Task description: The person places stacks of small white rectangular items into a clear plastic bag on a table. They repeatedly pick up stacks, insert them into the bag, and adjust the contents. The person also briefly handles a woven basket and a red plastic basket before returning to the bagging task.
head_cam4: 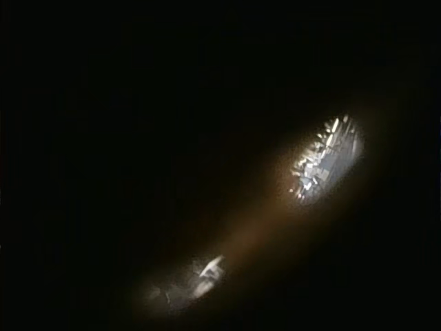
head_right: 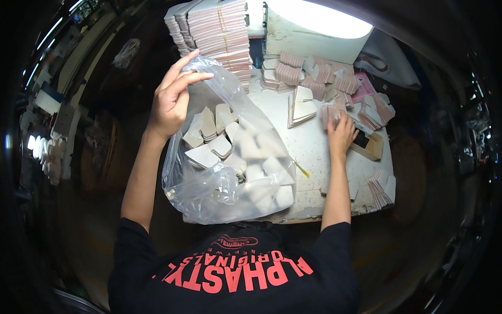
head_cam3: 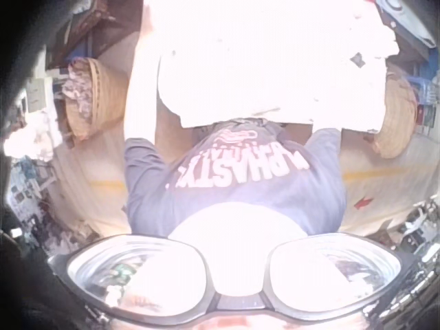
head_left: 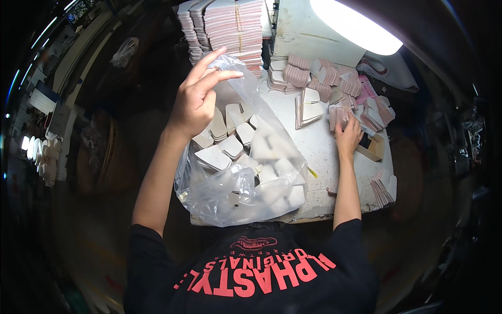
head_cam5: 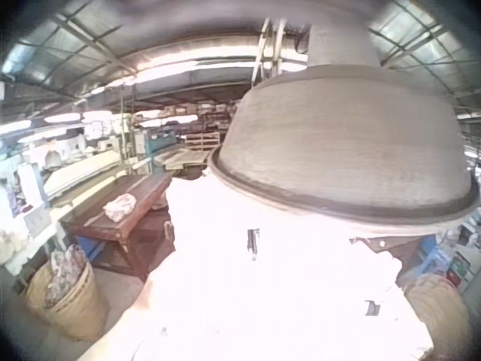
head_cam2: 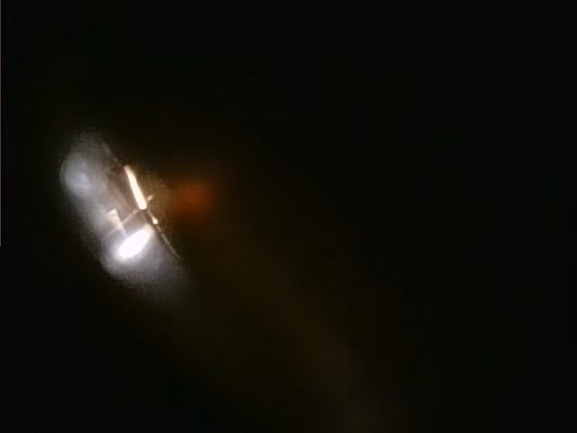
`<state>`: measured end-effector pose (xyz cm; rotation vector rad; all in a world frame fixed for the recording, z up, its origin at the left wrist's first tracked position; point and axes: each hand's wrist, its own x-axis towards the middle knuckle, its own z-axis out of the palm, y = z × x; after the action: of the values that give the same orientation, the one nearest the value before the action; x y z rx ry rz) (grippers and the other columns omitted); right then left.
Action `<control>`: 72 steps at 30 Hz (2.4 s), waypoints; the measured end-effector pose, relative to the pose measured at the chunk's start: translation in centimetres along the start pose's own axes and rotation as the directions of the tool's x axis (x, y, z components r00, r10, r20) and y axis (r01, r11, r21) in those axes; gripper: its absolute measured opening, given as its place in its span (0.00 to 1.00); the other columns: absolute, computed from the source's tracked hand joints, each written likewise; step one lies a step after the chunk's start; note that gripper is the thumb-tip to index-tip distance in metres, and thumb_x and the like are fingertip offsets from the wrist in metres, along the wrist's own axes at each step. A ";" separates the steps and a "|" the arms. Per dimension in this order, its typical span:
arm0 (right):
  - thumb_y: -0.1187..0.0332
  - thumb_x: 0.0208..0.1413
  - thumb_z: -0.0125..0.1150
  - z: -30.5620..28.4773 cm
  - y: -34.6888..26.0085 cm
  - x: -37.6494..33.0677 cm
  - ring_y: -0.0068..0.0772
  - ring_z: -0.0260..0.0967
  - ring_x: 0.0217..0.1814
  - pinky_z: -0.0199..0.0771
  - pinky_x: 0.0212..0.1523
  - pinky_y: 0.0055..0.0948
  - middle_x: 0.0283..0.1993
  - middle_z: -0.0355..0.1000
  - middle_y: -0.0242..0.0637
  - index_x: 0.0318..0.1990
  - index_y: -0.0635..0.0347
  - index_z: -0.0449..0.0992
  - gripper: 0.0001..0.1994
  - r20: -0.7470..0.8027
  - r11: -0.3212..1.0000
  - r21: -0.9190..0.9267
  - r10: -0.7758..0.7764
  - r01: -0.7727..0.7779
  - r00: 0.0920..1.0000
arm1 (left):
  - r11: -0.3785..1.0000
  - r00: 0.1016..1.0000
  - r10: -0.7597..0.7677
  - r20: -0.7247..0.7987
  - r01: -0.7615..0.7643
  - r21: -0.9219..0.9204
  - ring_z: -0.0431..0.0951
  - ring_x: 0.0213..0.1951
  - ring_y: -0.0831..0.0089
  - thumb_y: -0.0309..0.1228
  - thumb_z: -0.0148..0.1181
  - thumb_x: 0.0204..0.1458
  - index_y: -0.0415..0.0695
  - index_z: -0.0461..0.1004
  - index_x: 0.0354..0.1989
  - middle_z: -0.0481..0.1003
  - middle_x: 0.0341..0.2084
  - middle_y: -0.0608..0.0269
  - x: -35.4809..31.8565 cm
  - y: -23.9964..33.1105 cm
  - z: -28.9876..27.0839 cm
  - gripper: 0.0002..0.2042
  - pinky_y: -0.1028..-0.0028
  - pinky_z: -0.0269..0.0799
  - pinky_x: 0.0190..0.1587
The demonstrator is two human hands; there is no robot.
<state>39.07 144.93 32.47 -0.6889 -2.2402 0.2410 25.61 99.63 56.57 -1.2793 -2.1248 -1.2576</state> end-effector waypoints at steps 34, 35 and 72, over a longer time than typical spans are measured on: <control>0.41 0.68 0.53 -0.8 -33.8 -9.1 0.38 0.77 0.49 0.78 0.34 0.35 0.57 0.76 0.44 0.76 0.60 0.57 0.39 0.882 0.362 0.414 -0.387 -0.835 0.270 | 0.049 0.353 -0.927 0.124 0.443 -0.895 0.66 0.71 0.55 0.45 0.57 0.70 0.44 0.50 0.79 0.62 0.73 0.52 -19.2 -2.2 4.9 0.36 0.42 0.67 0.66; 0.41 0.68 0.54 1.0 -34.4 -8.4 0.41 0.77 0.49 0.78 0.36 0.37 0.54 0.78 0.45 0.72 0.61 0.63 0.36 0.904 0.388 0.367 -0.364 -0.845 0.226 | 0.081 0.330 -0.940 0.085 0.458 -0.885 0.64 0.72 0.55 0.40 0.62 0.67 0.44 0.44 0.80 0.60 0.74 0.53 -18.6 -3.5 5.2 0.40 0.46 0.65 0.69; 0.70 0.69 0.62 3.9 -7.1 -3.4 0.37 0.84 0.50 0.90 0.43 0.39 0.56 0.80 0.44 0.68 0.66 0.71 0.23 0.640 0.092 0.679 0.413 -0.728 0.649 | 0.503 0.629 -0.696 0.346 0.772 -0.389 0.73 0.68 0.50 0.43 0.42 0.77 0.37 0.71 0.67 0.74 0.64 0.38 -14.1 -5.1 -1.0 0.23 0.60 0.67 0.71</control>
<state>35.30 137.26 30.30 -0.8621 -1.4447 1.9994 28.64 90.48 45.04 -0.5472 -2.6855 -2.2670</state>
